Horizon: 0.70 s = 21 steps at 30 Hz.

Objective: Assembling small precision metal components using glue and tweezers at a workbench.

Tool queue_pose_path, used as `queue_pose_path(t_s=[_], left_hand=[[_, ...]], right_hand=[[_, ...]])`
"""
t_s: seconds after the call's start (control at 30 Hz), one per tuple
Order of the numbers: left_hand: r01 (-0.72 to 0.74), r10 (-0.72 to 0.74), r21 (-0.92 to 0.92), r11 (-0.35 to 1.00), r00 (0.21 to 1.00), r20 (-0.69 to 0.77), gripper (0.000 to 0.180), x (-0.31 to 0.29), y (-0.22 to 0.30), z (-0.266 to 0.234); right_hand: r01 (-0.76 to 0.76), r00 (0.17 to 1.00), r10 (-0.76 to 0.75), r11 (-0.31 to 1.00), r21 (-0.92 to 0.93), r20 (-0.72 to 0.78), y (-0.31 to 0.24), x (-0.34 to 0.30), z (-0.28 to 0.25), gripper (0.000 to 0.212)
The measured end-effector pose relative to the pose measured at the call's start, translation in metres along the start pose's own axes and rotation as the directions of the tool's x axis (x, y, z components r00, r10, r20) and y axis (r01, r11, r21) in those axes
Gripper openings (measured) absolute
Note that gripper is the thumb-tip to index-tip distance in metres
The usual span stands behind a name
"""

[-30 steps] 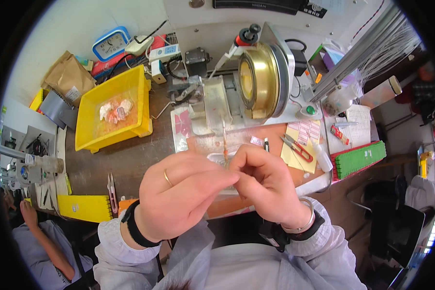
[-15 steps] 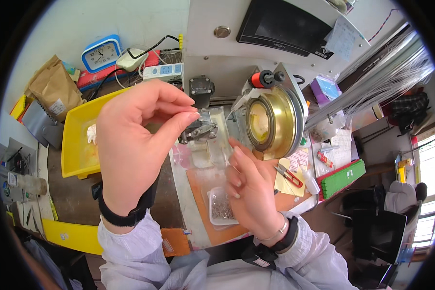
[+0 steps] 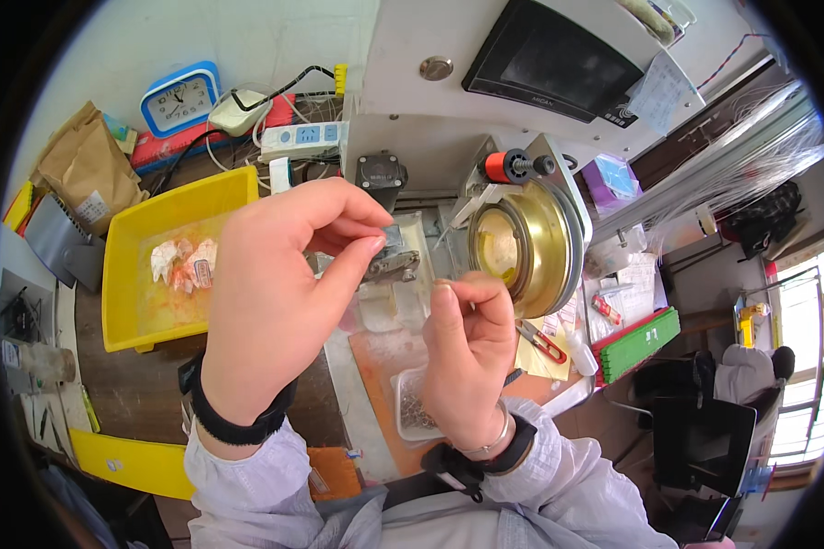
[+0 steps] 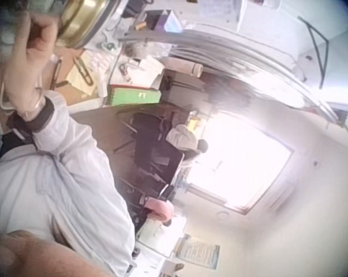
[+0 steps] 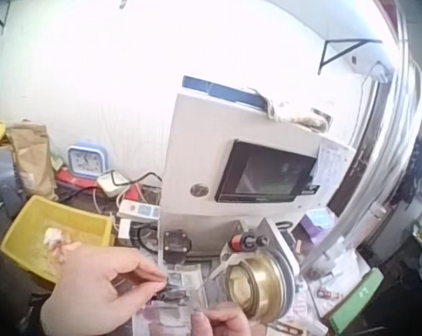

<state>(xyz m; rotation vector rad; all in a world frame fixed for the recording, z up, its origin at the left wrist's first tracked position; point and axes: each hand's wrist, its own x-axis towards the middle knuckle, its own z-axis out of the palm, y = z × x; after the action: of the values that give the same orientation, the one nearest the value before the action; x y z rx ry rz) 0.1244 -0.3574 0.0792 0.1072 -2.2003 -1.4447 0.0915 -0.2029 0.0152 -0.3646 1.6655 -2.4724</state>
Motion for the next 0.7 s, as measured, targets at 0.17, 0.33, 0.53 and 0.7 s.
queue_pose_path(t_s=[0.17,0.33,0.53,0.7], left_hand=[[0.011,-0.011,0.011,1.0,1.0,0.004,0.013,-0.001,-0.006,0.011],[-0.036,0.037,0.043,0.998,0.999,-0.023,0.012,0.0,-0.006,0.018],[-0.058,0.06,0.049,0.997,0.997,-0.043,0.012,-0.001,-0.007,0.027],[-0.094,0.103,0.156,0.983,0.994,-0.048,0.011,-0.001,-0.007,0.031]], right_hand=[[0.166,0.981,-0.157,0.983,-0.075,0.116,-0.007,0.017,0.005,0.006],[-0.03,0.974,0.028,1.0,0.006,0.224,-0.014,0.021,-0.006,0.002],[-0.179,0.916,0.223,0.971,-0.159,0.333,-0.03,-0.009,-0.032,0.001],[-0.171,0.897,0.25,0.957,-0.235,0.364,-0.029,-0.019,-0.04,0.003]])
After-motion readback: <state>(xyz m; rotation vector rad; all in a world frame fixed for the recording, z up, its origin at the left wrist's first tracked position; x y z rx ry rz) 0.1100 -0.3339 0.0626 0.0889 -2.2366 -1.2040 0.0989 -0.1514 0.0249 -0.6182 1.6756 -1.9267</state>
